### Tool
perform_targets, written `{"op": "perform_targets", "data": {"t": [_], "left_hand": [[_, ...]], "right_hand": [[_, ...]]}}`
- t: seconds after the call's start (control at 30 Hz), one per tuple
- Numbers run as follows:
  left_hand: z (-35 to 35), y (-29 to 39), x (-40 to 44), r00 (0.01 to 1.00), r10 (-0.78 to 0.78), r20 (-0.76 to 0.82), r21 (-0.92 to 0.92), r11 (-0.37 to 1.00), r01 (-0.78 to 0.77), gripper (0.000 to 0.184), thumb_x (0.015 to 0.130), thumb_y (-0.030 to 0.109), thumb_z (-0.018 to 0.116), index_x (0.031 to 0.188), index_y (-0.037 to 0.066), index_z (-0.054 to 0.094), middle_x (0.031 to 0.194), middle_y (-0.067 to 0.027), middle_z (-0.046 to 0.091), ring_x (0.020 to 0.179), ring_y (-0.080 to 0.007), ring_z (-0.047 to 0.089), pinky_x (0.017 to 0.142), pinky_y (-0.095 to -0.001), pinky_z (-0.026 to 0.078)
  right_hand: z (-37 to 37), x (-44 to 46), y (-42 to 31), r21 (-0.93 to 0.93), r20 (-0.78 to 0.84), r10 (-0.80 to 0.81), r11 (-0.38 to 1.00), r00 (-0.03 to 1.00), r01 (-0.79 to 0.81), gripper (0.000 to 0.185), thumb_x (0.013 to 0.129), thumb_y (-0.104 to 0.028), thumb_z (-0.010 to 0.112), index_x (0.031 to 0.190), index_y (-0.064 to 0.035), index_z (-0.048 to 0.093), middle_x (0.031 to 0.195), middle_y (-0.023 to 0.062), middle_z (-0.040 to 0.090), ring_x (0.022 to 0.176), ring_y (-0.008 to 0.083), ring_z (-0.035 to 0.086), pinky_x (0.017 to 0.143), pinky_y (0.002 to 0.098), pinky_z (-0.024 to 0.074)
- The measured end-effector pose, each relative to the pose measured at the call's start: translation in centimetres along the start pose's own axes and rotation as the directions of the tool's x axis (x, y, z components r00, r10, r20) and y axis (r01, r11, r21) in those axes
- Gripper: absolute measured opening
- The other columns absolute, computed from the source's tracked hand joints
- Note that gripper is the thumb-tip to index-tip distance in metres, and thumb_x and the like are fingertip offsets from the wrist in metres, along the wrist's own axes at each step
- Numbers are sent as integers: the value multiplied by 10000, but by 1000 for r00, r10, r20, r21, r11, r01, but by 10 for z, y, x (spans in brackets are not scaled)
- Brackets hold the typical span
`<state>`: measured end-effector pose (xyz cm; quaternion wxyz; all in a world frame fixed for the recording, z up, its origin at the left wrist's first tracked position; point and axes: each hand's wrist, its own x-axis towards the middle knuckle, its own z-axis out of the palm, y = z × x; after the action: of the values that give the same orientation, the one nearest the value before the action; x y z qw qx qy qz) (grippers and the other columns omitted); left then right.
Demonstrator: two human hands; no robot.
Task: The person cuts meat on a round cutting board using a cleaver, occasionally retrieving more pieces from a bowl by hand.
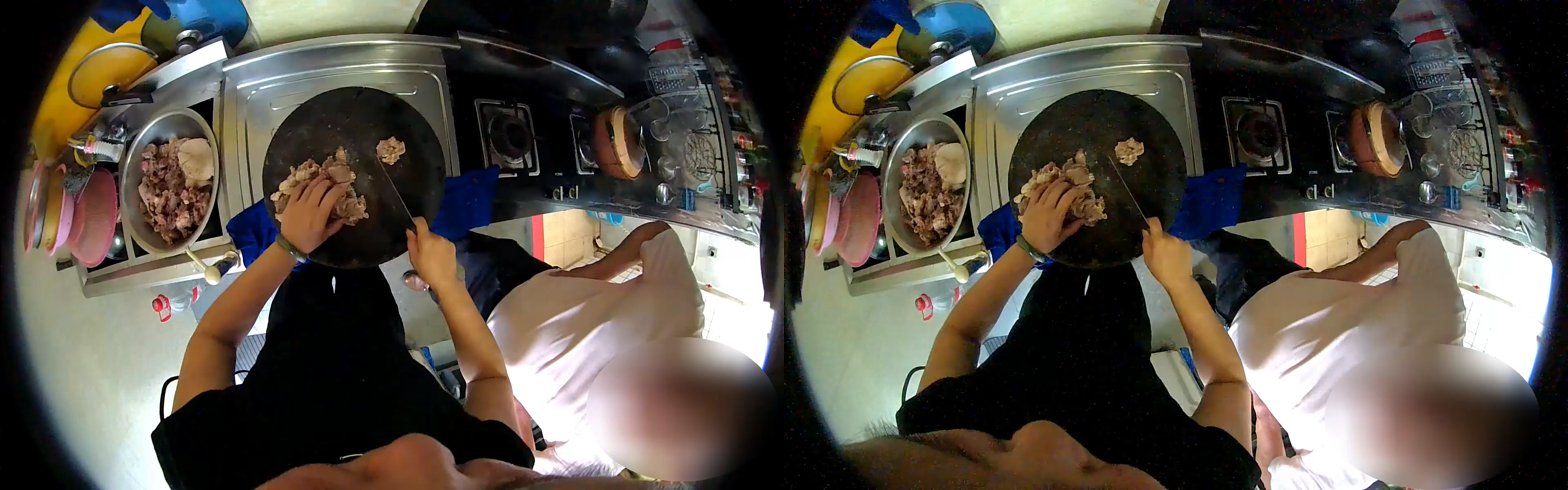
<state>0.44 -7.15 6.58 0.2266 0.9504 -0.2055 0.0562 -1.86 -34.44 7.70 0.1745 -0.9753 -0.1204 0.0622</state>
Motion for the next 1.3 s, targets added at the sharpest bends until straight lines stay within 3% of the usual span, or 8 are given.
{"op": "perform_targets", "data": {"t": [0.2,0.4,0.7,0.83,0.93,1.13,1.2,1.3], "left_hand": [[8,-16,2,993,114,-23,-16,993,-115,621,667,274,767,1210,85,532,1185,-120,571,1170,-301,509,1033,-446,350],[8,-18,2,987,147,-72,-57,987,-151,551,653,253,748,1133,51,567,1141,-126,587,1145,-313,521,1002,-423,389],[5,-17,12,989,148,-11,-81,986,-149,485,617,242,747,1033,34,610,1022,-130,604,1048,-298,554,966,-410,407],[7,-15,16,991,127,-44,-50,990,-130,475,602,253,756,999,28,623,982,-142,618,1027,-300,571,965,-405,408],[4,-12,19,992,69,106,-36,997,-66,480,601,261,762,995,25,625,987,-152,628,1027,-305,576,978,-410,404],[16,-13,18,995,99,-24,-54,993,-100,546,604,281,784,1054,22,615,1023,-154,628,1039,-314,572,1009,-429,389],[18,-14,17,995,98,9,-76,992,-97,564,603,278,791,1074,25,610,1040,-156,628,1054,-318,570,1019,-429,384],[18,-15,14,992,119,30,-74,990,-116,566,594,264,799,1074,32,610,1055,-161,628,1069,-325,567,1023,-431,385]], "right_hand": [[-16,-1,-14,12,-65,-154,988,986,155,202,875,-192,620,1048,-112,554,602,126,606,532,323,616,470,426,480],[-15,6,-14,-172,-7,-333,929,943,327,260,807,-151,636,1056,-129,564,604,64,575,482,258,602,429,377,472],[-10,2,-54,-474,179,-147,854,973,216,179,828,-153,575,1004,-151,543,605,40,582,495,203,626,439,340,492],[5,9,-59,-459,102,-173,865,980,201,152,827,-149,573,970,-136,522,603,46,592,499,206,632,447,338,502],[1,11,-65,-470,140,-143,862,980,192,142,830,-140,567,962,-125,516,616,58,610,509,204,641,451,334,507],[14,22,-58,-379,131,-150,906,980,189,150,836,-127,551,975,-122,497,619,78,629,524,222,657,432,347,503],[18,23,-59,-453,122,-130,875,984,172,174,831,-134,553,988,-120,479,602,73,624,517,234,657,431,354,500],[11,9,-55,-372,184,-78,917,980,143,183,835,-131,548,1004,-111,482,621,82,639,529,240,663,444,368,508]]}}
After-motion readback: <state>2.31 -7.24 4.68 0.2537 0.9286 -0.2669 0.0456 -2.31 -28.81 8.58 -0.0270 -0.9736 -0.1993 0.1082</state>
